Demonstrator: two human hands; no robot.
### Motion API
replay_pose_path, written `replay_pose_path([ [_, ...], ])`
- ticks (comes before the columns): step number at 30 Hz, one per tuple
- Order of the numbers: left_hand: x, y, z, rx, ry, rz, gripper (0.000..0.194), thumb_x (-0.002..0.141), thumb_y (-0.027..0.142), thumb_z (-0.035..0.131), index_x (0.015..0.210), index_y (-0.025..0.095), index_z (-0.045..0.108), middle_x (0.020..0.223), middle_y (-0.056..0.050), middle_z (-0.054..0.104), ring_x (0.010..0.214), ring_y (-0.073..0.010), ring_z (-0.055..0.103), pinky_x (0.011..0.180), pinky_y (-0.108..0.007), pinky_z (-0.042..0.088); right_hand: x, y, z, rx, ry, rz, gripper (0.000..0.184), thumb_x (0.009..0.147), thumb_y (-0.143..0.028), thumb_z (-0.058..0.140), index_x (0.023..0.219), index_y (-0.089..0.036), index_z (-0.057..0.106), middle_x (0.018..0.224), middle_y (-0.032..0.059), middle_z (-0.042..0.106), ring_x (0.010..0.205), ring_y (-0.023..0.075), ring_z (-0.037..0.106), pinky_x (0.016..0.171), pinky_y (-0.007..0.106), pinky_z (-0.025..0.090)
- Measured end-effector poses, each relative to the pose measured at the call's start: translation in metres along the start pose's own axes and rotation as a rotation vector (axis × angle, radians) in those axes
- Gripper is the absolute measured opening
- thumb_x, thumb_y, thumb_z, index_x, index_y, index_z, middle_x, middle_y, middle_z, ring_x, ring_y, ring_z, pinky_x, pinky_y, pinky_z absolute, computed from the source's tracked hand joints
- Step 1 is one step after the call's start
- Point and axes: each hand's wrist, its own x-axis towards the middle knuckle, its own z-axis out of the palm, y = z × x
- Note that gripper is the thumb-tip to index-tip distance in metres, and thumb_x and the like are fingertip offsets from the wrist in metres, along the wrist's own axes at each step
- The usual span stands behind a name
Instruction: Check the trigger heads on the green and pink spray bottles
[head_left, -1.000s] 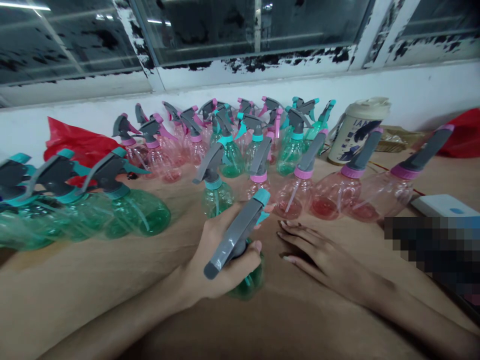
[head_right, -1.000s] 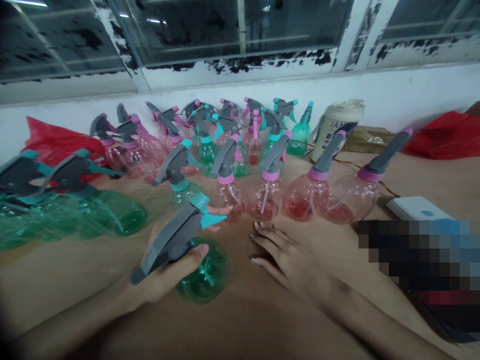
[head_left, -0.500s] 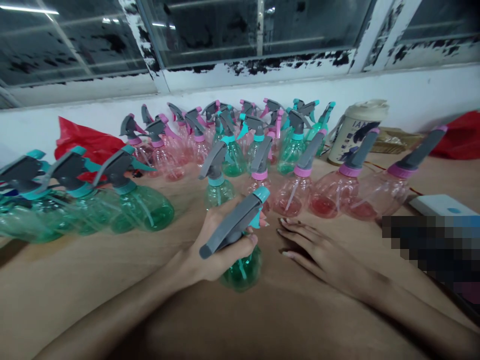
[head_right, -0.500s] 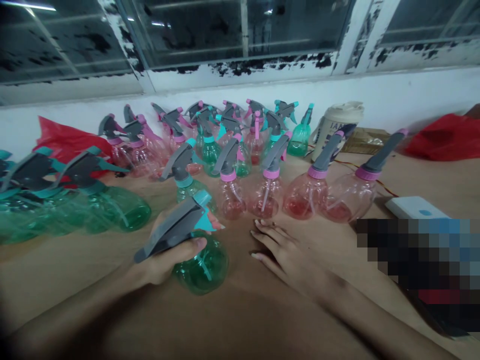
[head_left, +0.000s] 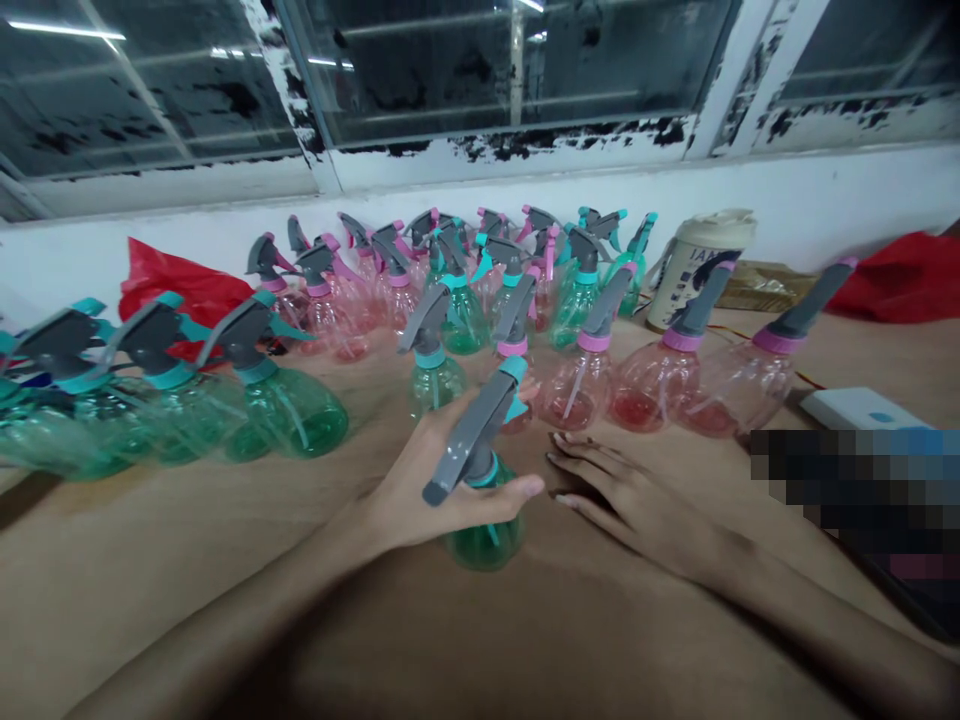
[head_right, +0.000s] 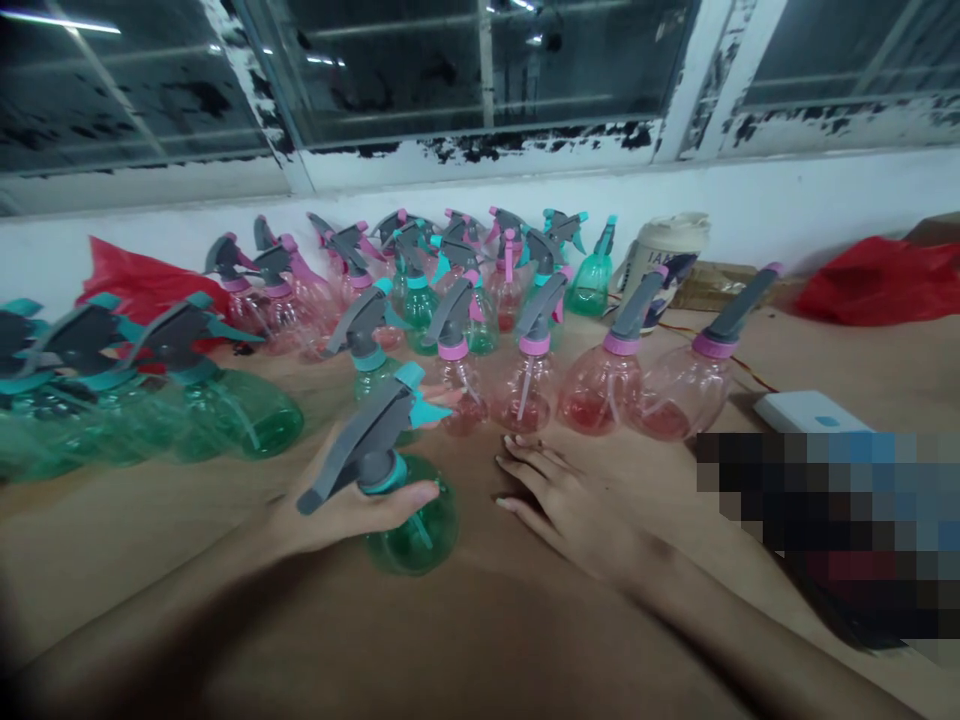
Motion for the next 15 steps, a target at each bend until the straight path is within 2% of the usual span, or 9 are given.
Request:
replay_pose_path([
  [3, -0.005, -0.004, 0.000, 0.017, -0.022, 0.023, 0.065, 0.068, 0.039, 0.071, 0.124, 0.026, 0.041, 0.100, -0.005, 0.064, 0.090, -0.0258, 0.062, 0.080, -0.040, 0.049, 0.001, 0.000, 0.000, -0.031, -0.011, -0.005, 0.045, 0.093, -0.041, 0.040, 0.130, -0.017, 0.047, 0.136, 0.0099, 0.050, 0.128, 0.0231, 0.041, 0.106, 0.046, 0.035],
  [6, -0.013, -0.009, 0.000, 0.037, -0.001, -0.019, 0.067, 0.065, 0.043, 0.073, 0.122, 0.025, 0.042, 0.110, -0.008, 0.062, 0.099, -0.0300, 0.060, 0.083, -0.045, 0.048, 0.002, 0.000, -0.001, -0.032, -0.013, -0.013, 0.044, 0.093, -0.039, 0.040, 0.131, -0.018, 0.046, 0.135, 0.0099, 0.050, 0.127, 0.0228, 0.042, 0.105, 0.046, 0.036],
  [10, -0.026, -0.009, -0.001, 0.027, 0.050, -0.054, 0.074, 0.068, 0.042, 0.072, 0.129, 0.024, 0.036, 0.125, -0.010, 0.054, 0.112, -0.0293, 0.054, 0.093, -0.047, 0.043, 0.004, -0.002, -0.008, -0.033, -0.020, -0.037, 0.044, 0.092, -0.039, 0.042, 0.131, -0.020, 0.045, 0.133, 0.0097, 0.052, 0.123, 0.0232, 0.047, 0.102, 0.046, 0.039],
  [12, -0.033, -0.006, -0.002, 0.042, 0.081, -0.072, 0.061, 0.074, 0.041, 0.068, 0.126, 0.023, 0.040, 0.124, -0.008, 0.055, 0.113, -0.0266, 0.053, 0.096, -0.046, 0.040, 0.006, -0.006, -0.015, -0.068, -0.023, -0.041, 0.043, 0.092, -0.039, 0.042, 0.130, -0.021, 0.047, 0.130, 0.0097, 0.055, 0.119, 0.0242, 0.050, 0.100, 0.046, 0.041],
  [15, -0.042, -0.002, -0.004, 0.090, 0.098, -0.082, 0.032, 0.084, 0.041, 0.058, 0.108, 0.022, 0.052, 0.105, -0.004, 0.063, 0.100, -0.0235, 0.059, 0.090, -0.043, 0.044, 0.012, -0.017, -0.028, -0.162, -0.029, -0.018, 0.040, 0.092, -0.040, 0.042, 0.126, -0.022, 0.052, 0.125, 0.0089, 0.059, 0.113, 0.0272, 0.056, 0.094, 0.049, 0.045],
])
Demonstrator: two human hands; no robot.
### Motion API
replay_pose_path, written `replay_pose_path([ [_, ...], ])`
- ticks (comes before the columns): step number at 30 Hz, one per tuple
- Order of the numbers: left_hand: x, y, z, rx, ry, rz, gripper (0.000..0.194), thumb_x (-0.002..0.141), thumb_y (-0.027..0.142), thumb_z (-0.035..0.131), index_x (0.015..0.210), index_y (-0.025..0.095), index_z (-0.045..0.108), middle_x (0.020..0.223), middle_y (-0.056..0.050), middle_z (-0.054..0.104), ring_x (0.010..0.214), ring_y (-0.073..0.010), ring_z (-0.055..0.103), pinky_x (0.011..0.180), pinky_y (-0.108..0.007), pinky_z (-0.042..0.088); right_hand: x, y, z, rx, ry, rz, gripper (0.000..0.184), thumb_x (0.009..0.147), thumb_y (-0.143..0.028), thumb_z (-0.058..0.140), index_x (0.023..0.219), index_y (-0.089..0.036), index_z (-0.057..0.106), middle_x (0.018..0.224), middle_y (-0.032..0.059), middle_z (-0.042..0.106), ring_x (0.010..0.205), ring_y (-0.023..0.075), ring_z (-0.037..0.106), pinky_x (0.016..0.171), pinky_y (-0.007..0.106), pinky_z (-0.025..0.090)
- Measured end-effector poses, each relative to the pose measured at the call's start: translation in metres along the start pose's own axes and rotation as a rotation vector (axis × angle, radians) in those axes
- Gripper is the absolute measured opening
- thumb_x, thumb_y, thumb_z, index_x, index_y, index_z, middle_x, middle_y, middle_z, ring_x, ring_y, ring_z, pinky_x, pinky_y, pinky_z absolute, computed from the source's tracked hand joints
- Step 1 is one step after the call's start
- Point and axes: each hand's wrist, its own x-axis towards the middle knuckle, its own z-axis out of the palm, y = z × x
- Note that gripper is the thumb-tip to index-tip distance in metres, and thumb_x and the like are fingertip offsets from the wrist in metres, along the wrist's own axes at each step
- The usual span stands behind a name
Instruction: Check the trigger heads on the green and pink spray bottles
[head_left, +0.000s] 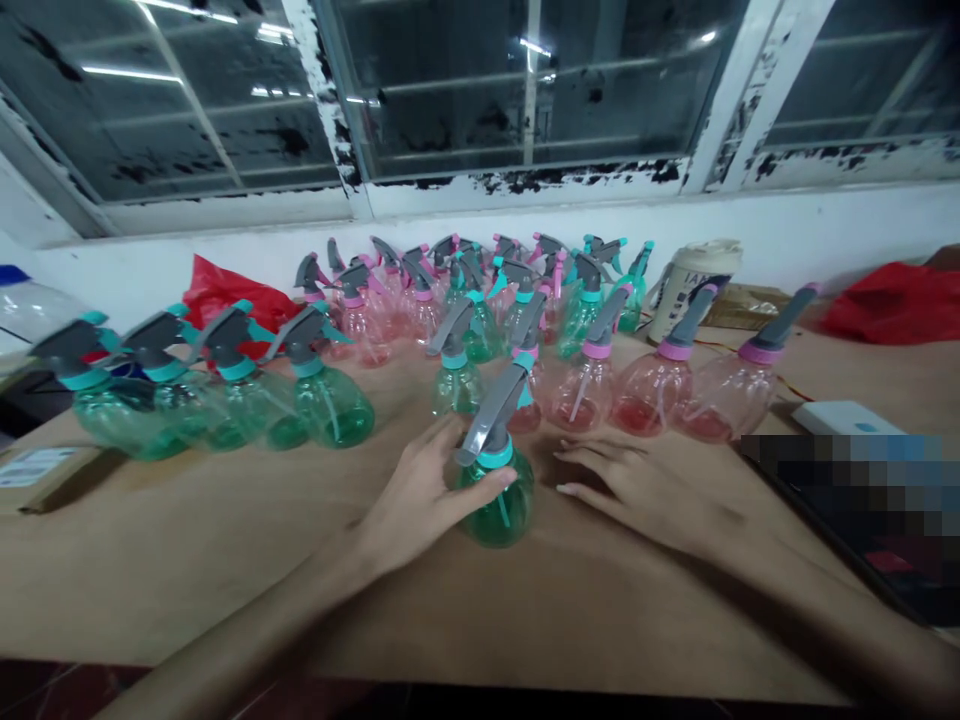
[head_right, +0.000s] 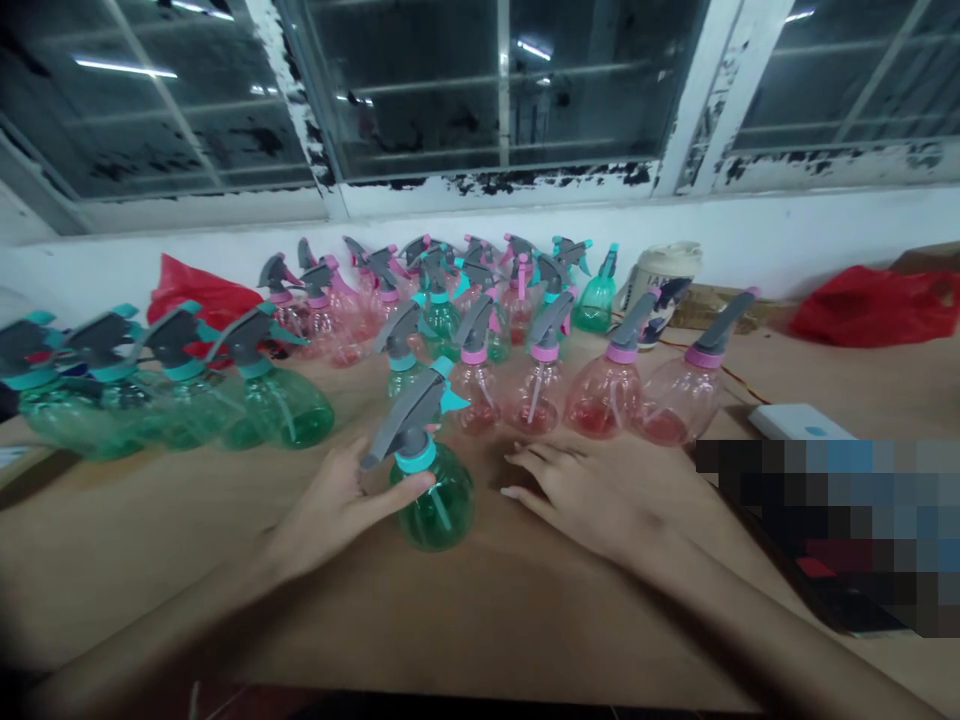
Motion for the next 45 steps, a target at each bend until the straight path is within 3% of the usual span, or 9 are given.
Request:
replay_pose_path([
  [7, -0.019, -0.009, -0.029, 0.147, 0.036, -0.014, 0.035, 0.085, 0.045, 0.055, 0.108, 0.019, 0.054, 0.108, -0.006, 0.062, 0.104, -0.0255, 0.056, 0.091, -0.042, 0.043, 0.031, -0.028, -0.030, 0.084, 0.094, 0.107, 0.034, 0.091, -0.044, 0.042, 0.112, -0.024, 0.060, 0.098, 0.0042, 0.072, 0.083, 0.0252, 0.068, 0.070, 0.040, 0.055],
  [11, -0.032, -0.020, -0.058, 0.290, 0.104, -0.067, 0.031, 0.087, 0.042, 0.052, 0.103, 0.015, 0.057, 0.102, -0.005, 0.063, 0.096, -0.0259, 0.058, 0.088, -0.038, 0.045, 0.058, -0.043, -0.036, 0.148, 0.206, 0.114, 0.032, 0.090, -0.043, 0.044, 0.110, -0.024, 0.061, 0.098, 0.0043, 0.071, 0.077, 0.0227, 0.068, 0.068, 0.038, 0.054],
  [15, -0.032, -0.045, -0.073, 0.296, 0.154, -0.106, 0.033, 0.089, 0.041, 0.046, 0.105, 0.015, 0.056, 0.097, -0.003, 0.065, 0.089, -0.0245, 0.061, 0.075, -0.030, 0.048, 0.087, -0.055, -0.031, 0.169, 0.274, 0.166, 0.045, 0.087, -0.048, 0.047, 0.120, -0.018, 0.055, 0.089, 0.0082, 0.071, 0.075, 0.0257, 0.067, 0.069, 0.042, 0.052],
  [18, -0.020, -0.068, -0.072, 0.296, 0.223, -0.111, 0.034, 0.086, 0.046, 0.050, 0.102, 0.016, 0.058, 0.098, -0.004, 0.067, 0.090, -0.0251, 0.063, 0.075, -0.032, 0.049, 0.105, -0.061, -0.022, 0.184, 0.291, 0.239, 0.063, 0.083, -0.054, 0.049, 0.129, -0.012, 0.047, 0.087, 0.0128, 0.070, 0.079, 0.0306, 0.066, 0.069, 0.045, 0.052],
  [23, 0.005, -0.087, -0.065, 0.301, 0.269, -0.096, 0.030, 0.085, 0.044, 0.054, 0.104, 0.020, 0.059, 0.098, -0.004, 0.068, 0.087, -0.0233, 0.065, 0.078, -0.034, 0.048, 0.124, -0.068, -0.009, 0.202, 0.320, 0.274, 0.073, 0.079, -0.058, 0.052, 0.134, -0.011, 0.040, 0.119, 0.0195, 0.060, 0.103, 0.0352, 0.060, 0.080, 0.046, 0.048],
  [27, 0.018, -0.084, -0.065, 0.335, 0.255, -0.102, 0.029, 0.085, 0.043, 0.055, 0.096, 0.016, 0.060, 0.081, -0.005, 0.067, 0.076, -0.0240, 0.064, 0.072, -0.035, 0.048, 0.135, -0.070, -0.001, 0.172, 0.294, 0.301, 0.073, 0.079, -0.059, 0.051, 0.129, -0.006, 0.043, 0.106, 0.0220, 0.064, 0.087, 0.0360, 0.064, 0.067, 0.046, 0.049],
  [31, 0.026, -0.086, -0.067, 0.338, 0.244, -0.102, 0.028, 0.086, 0.041, 0.054, 0.099, 0.016, 0.058, 0.084, -0.005, 0.067, 0.080, -0.0247, 0.065, 0.072, -0.035, 0.047, 0.142, -0.067, 0.002, 0.143, 0.276, 0.299, 0.062, 0.079, -0.059, 0.051, 0.116, -0.009, 0.053, 0.096, 0.0192, 0.065, 0.082, 0.0337, 0.063, 0.064, 0.044, 0.048],
  [36, 0.034, -0.097, -0.070, 0.334, 0.248, -0.121, 0.025, 0.087, 0.039, 0.053, 0.094, 0.016, 0.058, 0.085, -0.007, 0.068, 0.084, -0.0274, 0.065, 0.073, -0.037, 0.047, 0.142, -0.064, 0.001, 0.118, 0.259, 0.270, 0.058, 0.079, -0.059, 0.051, 0.110, -0.009, 0.055, 0.096, 0.0190, 0.064, 0.082, 0.0323, 0.062, 0.066, 0.043, 0.048],
  [45, 0.032, -0.094, -0.071, 0.281, 0.260, -0.127, 0.033, 0.087, 0.040, 0.052, 0.110, 0.017, 0.052, 0.107, -0.010, 0.067, 0.101, -0.0275, 0.063, 0.083, -0.039, 0.050, 0.115, -0.073, -0.009, 0.140, 0.191, 0.195, 0.060, 0.081, -0.060, 0.048, 0.115, -0.011, 0.051, 0.104, 0.0165, 0.062, 0.091, 0.0334, 0.062, 0.070, 0.044, 0.051],
])
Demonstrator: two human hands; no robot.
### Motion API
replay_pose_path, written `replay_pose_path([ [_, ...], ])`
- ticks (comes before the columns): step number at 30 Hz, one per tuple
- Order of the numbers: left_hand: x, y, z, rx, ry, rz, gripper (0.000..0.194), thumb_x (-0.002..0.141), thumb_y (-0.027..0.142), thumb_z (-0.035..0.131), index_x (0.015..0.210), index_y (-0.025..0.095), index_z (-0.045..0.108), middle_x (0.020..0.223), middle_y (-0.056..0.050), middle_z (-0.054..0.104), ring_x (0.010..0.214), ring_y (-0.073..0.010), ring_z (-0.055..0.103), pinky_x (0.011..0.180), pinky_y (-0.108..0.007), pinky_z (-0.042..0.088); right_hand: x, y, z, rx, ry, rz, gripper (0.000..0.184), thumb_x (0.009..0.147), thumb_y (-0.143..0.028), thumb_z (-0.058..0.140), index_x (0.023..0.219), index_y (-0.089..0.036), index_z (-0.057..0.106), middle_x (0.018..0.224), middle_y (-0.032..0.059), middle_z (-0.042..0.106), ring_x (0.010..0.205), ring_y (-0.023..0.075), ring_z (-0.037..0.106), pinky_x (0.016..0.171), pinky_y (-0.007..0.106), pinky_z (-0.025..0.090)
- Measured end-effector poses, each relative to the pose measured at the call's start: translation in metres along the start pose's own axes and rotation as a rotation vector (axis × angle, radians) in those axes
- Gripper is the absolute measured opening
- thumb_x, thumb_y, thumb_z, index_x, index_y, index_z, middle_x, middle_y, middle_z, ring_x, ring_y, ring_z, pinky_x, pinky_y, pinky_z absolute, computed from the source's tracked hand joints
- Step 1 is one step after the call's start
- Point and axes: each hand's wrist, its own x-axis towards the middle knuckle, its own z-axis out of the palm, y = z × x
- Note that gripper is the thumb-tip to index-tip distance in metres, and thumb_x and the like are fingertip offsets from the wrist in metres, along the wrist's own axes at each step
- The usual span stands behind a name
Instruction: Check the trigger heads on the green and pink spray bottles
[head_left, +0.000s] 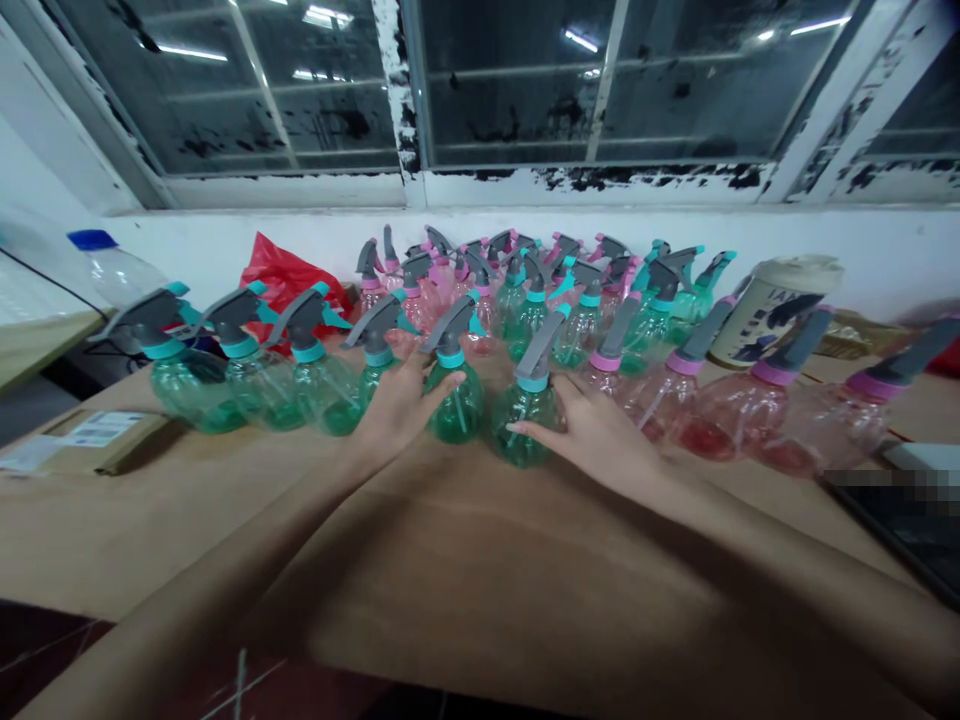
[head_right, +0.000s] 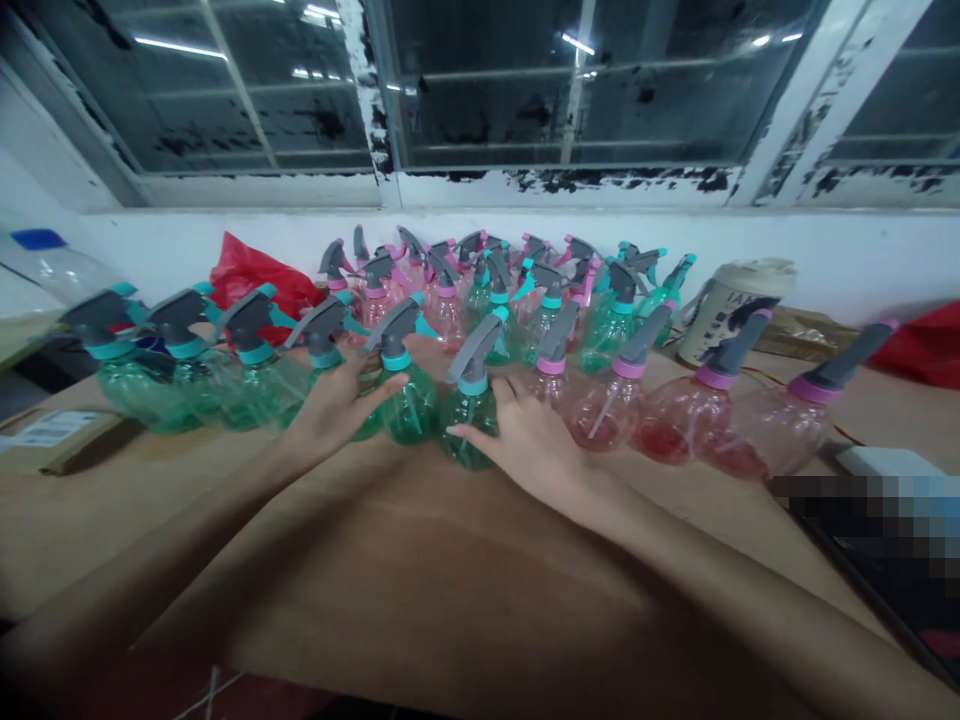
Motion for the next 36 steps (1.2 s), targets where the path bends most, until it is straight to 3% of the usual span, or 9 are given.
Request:
replay_pose_path([
  [4, -0.020, 0.002, -0.007, -0.018, 0.063, -0.020, 0.044, 0.086, 0.045, 0.051, 0.122, 0.021, 0.046, 0.125, -0.009, 0.058, 0.109, -0.0275, 0.059, 0.088, -0.041, 0.050, -0.020, -0.001, -0.006, 0.014, -0.019, -0.015, 0.066, 0.083, -0.060, 0.045, 0.125, -0.010, 0.044, 0.113, 0.0179, 0.058, 0.103, 0.0348, 0.058, 0.081, 0.048, 0.050],
  [8, -0.048, 0.012, -0.020, -0.079, 0.079, -0.042, 0.044, 0.083, 0.046, 0.056, 0.121, 0.026, 0.050, 0.124, -0.006, 0.058, 0.106, -0.0270, 0.061, 0.087, -0.041, 0.052, -0.042, 0.000, -0.011, 0.017, -0.041, -0.040, 0.072, 0.082, -0.064, 0.042, 0.127, -0.008, 0.043, 0.121, 0.0201, 0.053, 0.109, 0.0350, 0.054, 0.084, 0.048, 0.050],
  [11, -0.064, 0.034, -0.021, -0.193, -0.098, -0.048, 0.049, 0.080, 0.049, 0.059, 0.124, 0.029, 0.047, 0.128, -0.005, 0.055, 0.107, -0.0285, 0.059, 0.081, -0.041, 0.055, -0.060, -0.001, -0.017, 0.013, -0.062, -0.033, 0.076, 0.081, -0.066, 0.041, 0.127, -0.007, 0.044, 0.124, 0.0214, 0.052, 0.108, 0.0365, 0.055, 0.082, 0.050, 0.051],
  [13, -0.068, 0.055, -0.013, -0.234, -0.243, -0.005, 0.054, 0.080, 0.047, 0.060, 0.128, 0.030, 0.042, 0.133, -0.004, 0.050, 0.114, -0.0266, 0.055, 0.093, -0.044, 0.048, -0.070, -0.002, -0.021, 0.047, -0.077, -0.041, 0.074, 0.080, -0.066, 0.043, 0.126, -0.008, 0.046, 0.124, 0.0205, 0.052, 0.107, 0.0360, 0.056, 0.082, 0.050, 0.051],
  [17, -0.066, 0.096, 0.012, -0.346, -0.350, 0.135, 0.070, 0.074, 0.045, 0.067, 0.133, 0.027, 0.033, 0.131, -0.006, 0.051, 0.119, -0.0265, 0.050, 0.101, -0.046, 0.041, -0.086, -0.002, -0.028, 0.184, -0.126, -0.055, 0.071, 0.076, -0.065, 0.051, 0.123, -0.012, 0.047, 0.119, 0.0165, 0.055, 0.102, 0.0322, 0.059, 0.082, 0.049, 0.051],
  [21, -0.057, 0.119, 0.034, -0.476, -0.313, 0.200, 0.056, 0.076, 0.039, 0.068, 0.124, 0.026, 0.043, 0.113, -0.005, 0.061, 0.104, -0.0236, 0.059, 0.090, -0.041, 0.049, -0.092, 0.005, -0.031, 0.294, -0.124, -0.089, 0.064, 0.073, -0.063, 0.056, 0.118, -0.018, 0.049, 0.113, 0.0110, 0.057, 0.100, 0.0279, 0.059, 0.080, 0.044, 0.053],
  [27, -0.046, 0.122, 0.060, -0.521, -0.242, 0.110, 0.029, 0.081, 0.023, 0.054, 0.109, 0.022, 0.052, 0.098, -0.006, 0.066, 0.091, -0.0226, 0.065, 0.082, -0.040, 0.053, -0.095, 0.036, -0.026, 0.200, -0.103, -0.140, 0.072, 0.073, -0.065, 0.054, 0.125, -0.016, 0.045, 0.111, 0.0134, 0.058, 0.096, 0.0295, 0.061, 0.073, 0.043, 0.055],
  [31, -0.037, 0.123, 0.065, -0.419, -0.151, 0.186, 0.025, 0.074, 0.017, 0.052, 0.098, 0.022, 0.053, 0.093, -0.005, 0.064, 0.083, -0.0218, 0.063, 0.078, -0.039, 0.053, -0.102, 0.071, -0.016, 0.175, -0.155, -0.162, 0.064, 0.080, -0.060, 0.051, 0.127, -0.017, 0.043, 0.118, 0.0135, 0.057, 0.102, 0.0286, 0.060, 0.082, 0.045, 0.052],
  [36, -0.028, 0.130, 0.064, -0.366, -0.154, 0.213, 0.026, 0.070, 0.015, 0.050, 0.095, 0.023, 0.052, 0.082, -0.001, 0.061, 0.062, -0.0160, 0.056, 0.054, -0.028, 0.050, -0.109, 0.104, -0.005, 0.175, -0.140, -0.124, 0.048, 0.087, -0.050, 0.048, 0.124, -0.020, 0.045, 0.128, 0.0108, 0.053, 0.115, 0.0263, 0.053, 0.094, 0.046, 0.046],
])
